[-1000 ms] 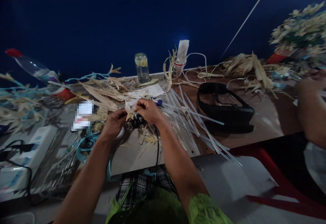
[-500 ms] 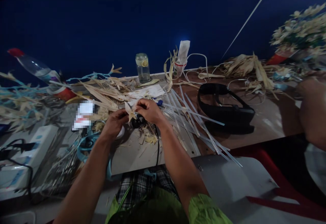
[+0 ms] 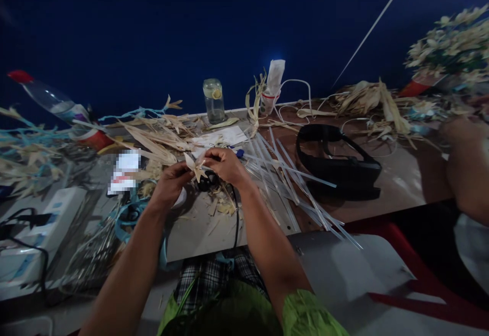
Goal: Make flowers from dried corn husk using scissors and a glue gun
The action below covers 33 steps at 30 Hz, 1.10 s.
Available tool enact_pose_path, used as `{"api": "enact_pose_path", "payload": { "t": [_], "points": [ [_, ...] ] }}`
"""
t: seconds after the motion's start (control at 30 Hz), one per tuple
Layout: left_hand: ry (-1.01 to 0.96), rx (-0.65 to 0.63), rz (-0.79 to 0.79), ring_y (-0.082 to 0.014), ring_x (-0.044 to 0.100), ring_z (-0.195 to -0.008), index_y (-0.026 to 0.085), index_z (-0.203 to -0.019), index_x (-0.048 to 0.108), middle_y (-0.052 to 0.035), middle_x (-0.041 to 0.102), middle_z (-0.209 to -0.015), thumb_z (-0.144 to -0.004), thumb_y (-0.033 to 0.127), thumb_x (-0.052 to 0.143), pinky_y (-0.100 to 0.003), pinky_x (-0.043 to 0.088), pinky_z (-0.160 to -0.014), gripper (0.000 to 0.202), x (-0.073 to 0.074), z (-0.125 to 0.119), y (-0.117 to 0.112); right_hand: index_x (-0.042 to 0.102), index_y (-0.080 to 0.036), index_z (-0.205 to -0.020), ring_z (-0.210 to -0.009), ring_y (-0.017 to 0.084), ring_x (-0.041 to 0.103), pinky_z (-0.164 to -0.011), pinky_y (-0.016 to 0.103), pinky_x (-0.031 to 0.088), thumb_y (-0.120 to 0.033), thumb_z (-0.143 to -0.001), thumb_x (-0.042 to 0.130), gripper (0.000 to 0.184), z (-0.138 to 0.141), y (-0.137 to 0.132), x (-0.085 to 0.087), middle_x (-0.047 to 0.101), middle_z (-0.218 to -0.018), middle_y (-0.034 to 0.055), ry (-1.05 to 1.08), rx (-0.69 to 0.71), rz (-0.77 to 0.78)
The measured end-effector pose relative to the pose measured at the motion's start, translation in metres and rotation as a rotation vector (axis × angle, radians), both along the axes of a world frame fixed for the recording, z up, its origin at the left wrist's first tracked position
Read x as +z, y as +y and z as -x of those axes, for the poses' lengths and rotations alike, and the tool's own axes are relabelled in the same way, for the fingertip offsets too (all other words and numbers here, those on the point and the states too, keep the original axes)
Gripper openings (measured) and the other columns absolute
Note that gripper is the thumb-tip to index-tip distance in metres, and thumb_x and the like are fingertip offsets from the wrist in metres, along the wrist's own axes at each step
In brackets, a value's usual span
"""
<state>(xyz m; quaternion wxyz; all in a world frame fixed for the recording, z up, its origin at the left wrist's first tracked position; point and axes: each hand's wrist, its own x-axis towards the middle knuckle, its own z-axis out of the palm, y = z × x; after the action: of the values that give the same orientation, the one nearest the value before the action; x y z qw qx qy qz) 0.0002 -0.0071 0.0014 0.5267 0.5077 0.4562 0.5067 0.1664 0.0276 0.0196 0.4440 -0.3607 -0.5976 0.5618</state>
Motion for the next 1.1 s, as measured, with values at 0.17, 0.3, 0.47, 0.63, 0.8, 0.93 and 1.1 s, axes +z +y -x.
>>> {"api": "enact_pose_path", "payload": {
  "t": [0.17,0.3,0.47,0.63,0.8,0.93,1.1],
  "points": [
    [0.016,0.016,0.008,-0.0167,0.058,-0.081,0.016,-0.081,0.07,-0.0031,0.067,-0.082,-0.062,0.025,0.07,-0.03,0.042,-0.081,0.021,0.0,0.0,0.001,0.061,-0.014,-0.071,-0.048,0.004,0.034,-0.048,0.02,0.026,-0.033,-0.063,0.066,0.021,-0.001,0.001,-0.004,0.048,-0.055,-0.0048,0.072,0.01,0.151],
    [0.032,0.032,0.023,-0.0165,0.058,-0.079,0.015,-0.079,0.069,-0.0029,0.067,-0.081,-0.061,0.025,0.071,-0.03,0.042,-0.08,0.021,0.0,0.001,0.001,0.061,-0.014,-0.075,-0.047,0.004,0.034,-0.047,0.02,0.025,-0.031,-0.063,0.066,0.021,-0.001,0.001,-0.003,0.049,-0.057,-0.0048,0.142,-0.009,0.187],
    [0.032,-0.02,0.032,-0.0164,0.059,-0.079,0.017,-0.081,0.07,-0.003,0.068,-0.083,-0.063,0.025,0.07,-0.029,0.043,-0.081,0.02,0.003,-0.001,0.0,0.061,-0.014,-0.074,-0.048,0.004,0.033,-0.048,0.02,0.025,-0.027,-0.066,0.062,0.016,-0.003,0.0,0.0,0.052,-0.062,-0.0032,0.196,0.094,0.211],
    [0.055,-0.033,0.031,-0.0173,0.059,-0.077,0.016,-0.08,0.071,-0.0035,0.069,-0.081,-0.061,0.027,0.071,-0.03,0.043,-0.079,0.022,0.004,-0.001,0.0,0.062,-0.015,-0.075,-0.053,0.005,0.038,-0.05,0.019,0.029,-0.021,-0.063,0.062,0.013,-0.006,-0.001,0.003,0.056,-0.071,-0.0017,0.165,0.211,0.225],
    [0.05,-0.037,0.042,-0.0176,0.06,-0.077,0.017,-0.083,0.071,-0.0033,0.069,-0.08,-0.063,0.027,0.07,-0.03,0.044,-0.078,0.023,0.001,0.0,0.001,0.062,-0.015,-0.074,-0.056,0.005,0.041,-0.052,0.019,0.03,-0.025,-0.062,0.067,0.016,-0.006,0.001,-0.004,0.058,-0.071,-0.0019,0.108,0.197,0.197],
    [0.065,-0.032,0.029,-0.0192,0.059,-0.082,0.016,-0.085,0.071,-0.0046,0.069,-0.084,-0.063,0.028,0.068,-0.031,0.044,-0.081,0.025,0.001,-0.001,0.0,0.062,-0.014,-0.071,-0.051,0.006,0.037,-0.05,0.02,0.028,-0.03,-0.063,0.067,0.019,-0.006,0.004,-0.008,0.052,-0.059,-0.0037,0.067,0.121,0.195],
    [0.068,-0.075,0.016,-0.0193,0.059,-0.083,0.016,-0.085,0.071,-0.0055,0.069,-0.087,-0.064,0.03,0.07,-0.032,0.044,-0.082,0.025,0.004,-0.003,-0.003,0.065,-0.013,-0.071,-0.048,0.005,0.034,-0.048,0.02,0.025,-0.031,-0.062,0.067,0.02,-0.006,0.003,-0.006,0.051,-0.055,-0.0039,0.075,0.083,0.234]
  ]
}}
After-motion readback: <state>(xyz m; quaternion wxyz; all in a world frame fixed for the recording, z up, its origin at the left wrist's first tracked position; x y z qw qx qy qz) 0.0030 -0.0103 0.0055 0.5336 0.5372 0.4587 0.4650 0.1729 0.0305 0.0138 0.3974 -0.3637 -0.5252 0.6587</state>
